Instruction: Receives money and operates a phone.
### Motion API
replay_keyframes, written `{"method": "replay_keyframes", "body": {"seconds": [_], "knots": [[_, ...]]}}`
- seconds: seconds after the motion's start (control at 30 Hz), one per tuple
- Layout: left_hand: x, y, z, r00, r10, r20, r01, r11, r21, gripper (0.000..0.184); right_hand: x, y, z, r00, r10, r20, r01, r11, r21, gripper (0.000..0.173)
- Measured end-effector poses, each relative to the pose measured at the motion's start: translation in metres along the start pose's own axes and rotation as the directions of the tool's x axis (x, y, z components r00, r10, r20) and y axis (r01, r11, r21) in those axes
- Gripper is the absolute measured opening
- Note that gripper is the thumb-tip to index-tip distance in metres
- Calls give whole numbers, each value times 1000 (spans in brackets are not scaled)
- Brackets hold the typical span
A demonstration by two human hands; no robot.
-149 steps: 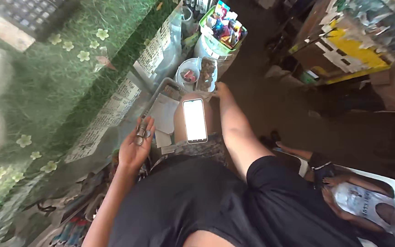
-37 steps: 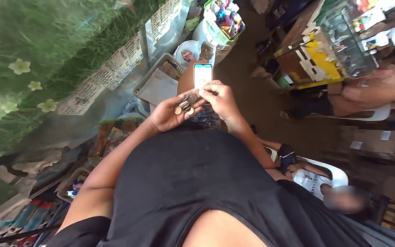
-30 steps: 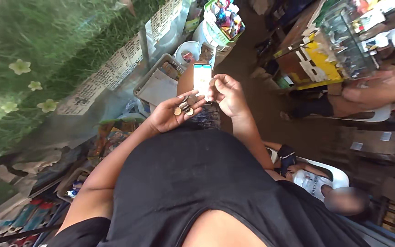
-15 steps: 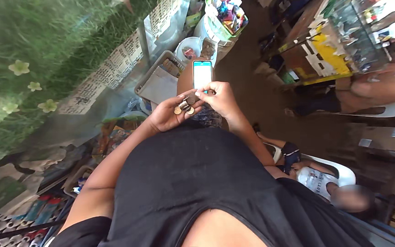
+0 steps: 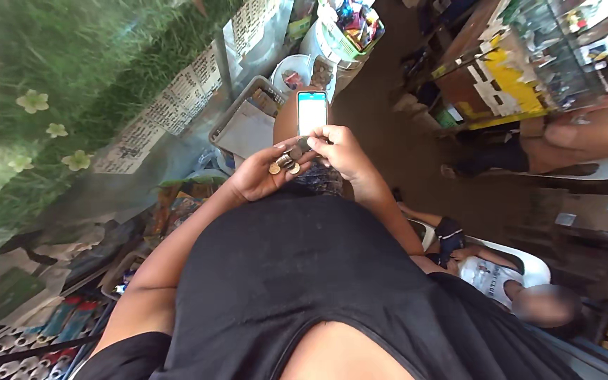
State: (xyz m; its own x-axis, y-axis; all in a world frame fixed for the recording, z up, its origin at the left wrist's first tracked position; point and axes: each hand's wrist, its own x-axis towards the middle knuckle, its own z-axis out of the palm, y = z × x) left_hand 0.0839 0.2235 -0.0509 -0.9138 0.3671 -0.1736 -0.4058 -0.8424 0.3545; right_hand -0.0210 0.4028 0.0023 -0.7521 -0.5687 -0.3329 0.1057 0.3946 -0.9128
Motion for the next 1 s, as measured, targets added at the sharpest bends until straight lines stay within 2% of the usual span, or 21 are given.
{"method": "replay_keyframes", "body": {"seconds": [0.1, 0.2, 0.27, 0.3, 0.37, 0.43, 0.47, 0.53, 0.6, 0.67, 0.73, 0.83, 0.87, 0.93, 1.0], "knots": [[0, 1, -3, 1000, -4, 14, 4, 1000, -8, 48, 0, 5, -15, 996, -33, 78, 10, 961, 277, 17], [0, 2, -2, 1000, -1, 24, 1, 1000, 23, 48, 2, 13, -30, 951, -147, 271, -58, 778, 625, 30], [2, 3, -2, 999, 10, 30, -12, 998, 63, 48, 4, 14, -30, 910, -210, 357, -139, 658, 740, 30], [2, 3, 0, 1000, 15, 20, -17, 997, 77, 48, 3, 12, -28, 909, -200, 365, -157, 649, 745, 31], [3, 3, 2, 1000, 17, -1, -17, 996, 92, 47, -3, 1, -18, 959, -81, 272, -119, 756, 643, 29], [4, 4, 2, 1000, 14, -18, -12, 993, 114, 45, -6, -7, -3, 998, -8, 66, -15, 939, 343, 15], [3, 4, 3, 999, 15, -35, -10, 991, 135, 44, -6, -8, 3, 999, -48, -10, 49, 991, 122, 9], [2, 5, 5, 999, 13, -48, -5, 986, 164, 43, -6, -9, 14, 988, -130, -80, 112, 973, -201, 20], [1, 5, 5, 999, 17, -44, -10, 987, 160, 43, -5, -9, 21, 982, -147, -119, 101, 940, -326, 28], [1, 3, 1, 999, 31, -22, -27, 991, 131, 42, -3, -10, 21, 988, -120, -100, 80, 939, -333, 25], [0, 2, 0, 999, 33, 3, -33, 994, 100, 40, -1, -9, 16, 994, -98, -55, 82, 969, -234, 16], [-2, 4, 2, 999, 30, -15, -28, 995, 98, 42, -2, -7, 7, 999, -11, 31, 6, 987, 159, 4], [-2, 4, 1, 999, 33, -23, -31, 995, 93, 43, -3, -6, 4, 998, 11, 68, -29, 965, 260, 8], [-2, 3, -1, 999, 35, -22, -33, 997, 72, 44, -5, -6, -1, 994, 22, 105, -54, 948, 315, 10], [0, 2, -4, 999, 36, -17, -34, 998, 60, 44, -7, -6, 2, 996, 24, 89, -47, 962, 269, 11]]}}
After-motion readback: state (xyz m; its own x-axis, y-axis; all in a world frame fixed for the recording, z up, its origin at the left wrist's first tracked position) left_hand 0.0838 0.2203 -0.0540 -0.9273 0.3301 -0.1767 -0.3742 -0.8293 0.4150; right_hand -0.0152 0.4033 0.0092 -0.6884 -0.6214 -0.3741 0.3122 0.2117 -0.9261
